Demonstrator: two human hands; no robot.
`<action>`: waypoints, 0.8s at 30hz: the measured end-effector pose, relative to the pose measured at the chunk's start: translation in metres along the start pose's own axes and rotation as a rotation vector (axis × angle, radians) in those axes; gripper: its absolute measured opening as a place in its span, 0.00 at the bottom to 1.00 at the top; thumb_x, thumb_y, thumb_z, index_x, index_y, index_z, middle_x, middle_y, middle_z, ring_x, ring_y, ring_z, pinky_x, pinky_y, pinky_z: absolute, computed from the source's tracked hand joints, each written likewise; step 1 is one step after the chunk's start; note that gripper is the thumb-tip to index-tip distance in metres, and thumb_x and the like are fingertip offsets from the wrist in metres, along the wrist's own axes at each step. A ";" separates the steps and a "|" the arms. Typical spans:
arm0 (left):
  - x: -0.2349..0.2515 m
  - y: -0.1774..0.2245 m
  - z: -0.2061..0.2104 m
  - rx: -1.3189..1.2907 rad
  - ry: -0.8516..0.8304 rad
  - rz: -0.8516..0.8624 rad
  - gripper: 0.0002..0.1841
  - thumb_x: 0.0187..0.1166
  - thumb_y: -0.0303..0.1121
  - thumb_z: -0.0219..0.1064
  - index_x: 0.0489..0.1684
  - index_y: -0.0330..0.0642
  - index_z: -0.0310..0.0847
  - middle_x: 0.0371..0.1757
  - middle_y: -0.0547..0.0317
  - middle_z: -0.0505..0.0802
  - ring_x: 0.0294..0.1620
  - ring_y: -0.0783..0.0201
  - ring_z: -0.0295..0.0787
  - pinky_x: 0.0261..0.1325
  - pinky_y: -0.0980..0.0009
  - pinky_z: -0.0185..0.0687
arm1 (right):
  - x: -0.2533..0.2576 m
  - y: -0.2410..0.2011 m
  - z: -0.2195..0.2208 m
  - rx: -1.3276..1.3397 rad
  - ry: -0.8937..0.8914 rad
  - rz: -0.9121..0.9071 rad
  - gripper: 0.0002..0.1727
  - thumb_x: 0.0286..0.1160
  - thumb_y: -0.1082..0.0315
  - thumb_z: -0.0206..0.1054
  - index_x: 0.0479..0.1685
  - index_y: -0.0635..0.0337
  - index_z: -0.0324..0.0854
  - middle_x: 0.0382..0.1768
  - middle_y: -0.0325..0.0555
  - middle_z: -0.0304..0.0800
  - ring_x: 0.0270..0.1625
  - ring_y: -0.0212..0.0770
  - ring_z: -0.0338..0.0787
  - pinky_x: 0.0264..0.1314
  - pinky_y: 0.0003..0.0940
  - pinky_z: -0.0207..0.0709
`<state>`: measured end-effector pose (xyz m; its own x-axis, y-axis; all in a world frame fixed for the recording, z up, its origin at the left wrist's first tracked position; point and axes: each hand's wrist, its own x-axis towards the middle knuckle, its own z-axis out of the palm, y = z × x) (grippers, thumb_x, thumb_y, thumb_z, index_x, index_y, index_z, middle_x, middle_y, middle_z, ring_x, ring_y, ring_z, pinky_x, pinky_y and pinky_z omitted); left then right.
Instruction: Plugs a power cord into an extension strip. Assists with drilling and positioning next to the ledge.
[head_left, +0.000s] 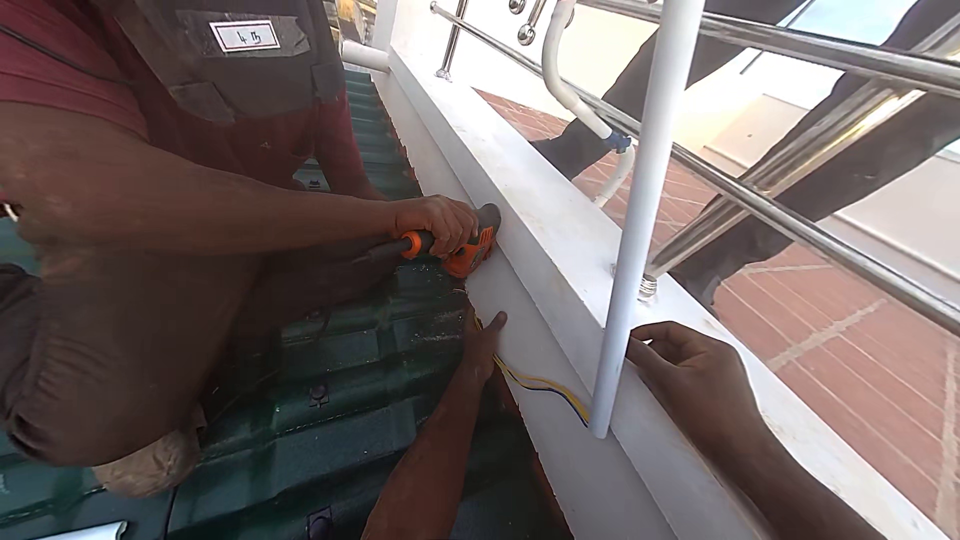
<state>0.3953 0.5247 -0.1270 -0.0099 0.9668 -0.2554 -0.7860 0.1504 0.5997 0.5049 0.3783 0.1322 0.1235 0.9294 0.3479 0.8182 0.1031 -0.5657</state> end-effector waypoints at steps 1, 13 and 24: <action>0.000 0.000 0.000 0.000 -0.001 0.000 0.45 0.72 0.34 0.81 0.91 0.52 0.58 0.73 0.40 0.85 0.64 0.46 0.89 0.64 0.46 0.87 | 0.000 0.000 0.000 0.003 -0.001 0.002 0.06 0.68 0.61 0.77 0.32 0.52 0.89 0.10 0.31 0.77 0.10 0.29 0.70 0.13 0.26 0.62; -0.001 0.000 0.000 0.025 -0.026 0.039 0.43 0.74 0.35 0.79 0.91 0.52 0.59 0.73 0.41 0.84 0.65 0.47 0.89 0.64 0.47 0.87 | -0.001 0.001 0.000 0.011 -0.003 -0.014 0.06 0.68 0.60 0.76 0.33 0.51 0.90 0.10 0.32 0.76 0.10 0.30 0.69 0.12 0.27 0.62; -0.002 0.001 0.001 -0.002 -0.006 0.021 0.43 0.73 0.33 0.80 0.91 0.52 0.59 0.73 0.41 0.85 0.64 0.46 0.89 0.64 0.47 0.88 | 0.000 0.002 0.001 0.008 -0.005 -0.004 0.06 0.67 0.60 0.76 0.32 0.51 0.89 0.10 0.31 0.76 0.10 0.29 0.69 0.12 0.26 0.62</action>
<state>0.3954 0.5232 -0.1256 -0.0225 0.9708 -0.2387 -0.7871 0.1300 0.6030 0.5060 0.3790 0.1310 0.1174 0.9307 0.3464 0.8141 0.1096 -0.5703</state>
